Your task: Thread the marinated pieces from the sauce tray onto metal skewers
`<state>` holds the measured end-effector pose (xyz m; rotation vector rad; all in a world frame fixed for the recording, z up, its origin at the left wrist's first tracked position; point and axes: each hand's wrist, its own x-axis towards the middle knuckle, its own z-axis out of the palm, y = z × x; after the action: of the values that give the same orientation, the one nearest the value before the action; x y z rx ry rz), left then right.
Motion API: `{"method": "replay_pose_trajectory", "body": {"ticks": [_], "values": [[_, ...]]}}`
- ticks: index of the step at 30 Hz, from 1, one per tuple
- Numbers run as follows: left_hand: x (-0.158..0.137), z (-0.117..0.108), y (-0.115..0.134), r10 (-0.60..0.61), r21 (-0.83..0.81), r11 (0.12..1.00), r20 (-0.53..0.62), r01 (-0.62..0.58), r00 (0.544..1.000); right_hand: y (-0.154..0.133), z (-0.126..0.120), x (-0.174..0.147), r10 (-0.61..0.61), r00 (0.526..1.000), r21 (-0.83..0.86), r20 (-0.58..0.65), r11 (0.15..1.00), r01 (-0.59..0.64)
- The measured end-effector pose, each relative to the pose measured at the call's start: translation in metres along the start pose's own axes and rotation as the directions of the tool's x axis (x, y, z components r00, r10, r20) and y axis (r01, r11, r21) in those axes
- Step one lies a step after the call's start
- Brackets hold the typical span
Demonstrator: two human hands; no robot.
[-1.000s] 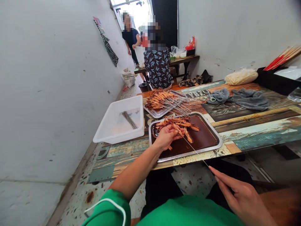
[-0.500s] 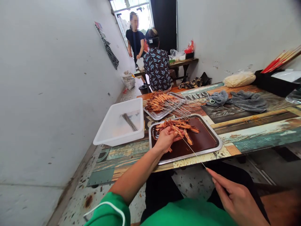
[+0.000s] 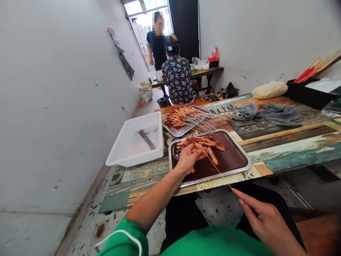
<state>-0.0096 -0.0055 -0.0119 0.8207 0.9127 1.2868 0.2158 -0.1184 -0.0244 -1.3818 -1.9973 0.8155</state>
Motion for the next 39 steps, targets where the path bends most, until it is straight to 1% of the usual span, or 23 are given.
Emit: {"method": "replay_pose_trajectory", "body": {"ticks": [4,7,9,12,15,19,22,27,31,35,39], "values": [[0.001,-0.002,-0.002,-0.007,0.018,1.0,0.013,0.007,1.0,0.004,-0.005,0.004,0.081,0.997,0.084,0.01,0.993,-0.081],[0.001,-0.002,-0.002,-0.02,0.021,1.0,0.02,0.019,1.0,0.008,-0.008,0.008,0.133,0.989,0.198,0.071,0.969,-0.144],[0.001,-0.002,-0.001,-0.034,0.018,0.999,0.021,0.034,0.999,0.012,-0.007,0.011,0.184,0.973,0.29,0.141,0.932,-0.218],[0.001,-0.002,0.001,-0.064,-0.007,0.998,0.016,0.064,0.998,0.018,-0.004,0.014,0.264,0.935,0.409,0.237,0.846,-0.343],[0.001,-0.002,0.003,-0.105,-0.034,0.994,0.026,0.106,0.994,0.022,-0.002,0.015,0.28,0.917,0.47,0.285,0.792,-0.389],[0.001,-0.002,0.003,-0.135,-0.041,0.99,0.017,0.136,0.991,0.025,0.0,0.014,0.278,0.925,0.492,0.26,0.786,-0.374],[0.001,-0.003,0.002,-0.139,-0.06,0.988,0.026,0.141,0.99,0.026,0.006,0.012,0.278,0.937,0.479,0.212,0.806,-0.348],[0.002,-0.005,0.002,-0.193,-0.101,0.975,0.058,0.198,0.98,0.027,0.013,0.011,0.269,0.948,0.444,0.171,0.838,-0.318],[0.0,-0.004,0.001,-0.18,-0.083,0.979,0.068,0.186,0.981,0.027,0.014,0.011,0.264,0.952,0.413,0.157,0.858,-0.306],[-0.001,-0.001,0.001,-0.18,-0.07,0.98,0.075,0.185,0.981,0.028,0.016,0.015,0.221,0.968,0.391,0.122,0.886,-0.251],[0.0,-0.004,0.007,-0.195,-0.049,0.979,0.08,0.2,0.978,0.035,0.017,0.02,0.223,0.965,0.418,0.138,0.87,-0.261]]}}
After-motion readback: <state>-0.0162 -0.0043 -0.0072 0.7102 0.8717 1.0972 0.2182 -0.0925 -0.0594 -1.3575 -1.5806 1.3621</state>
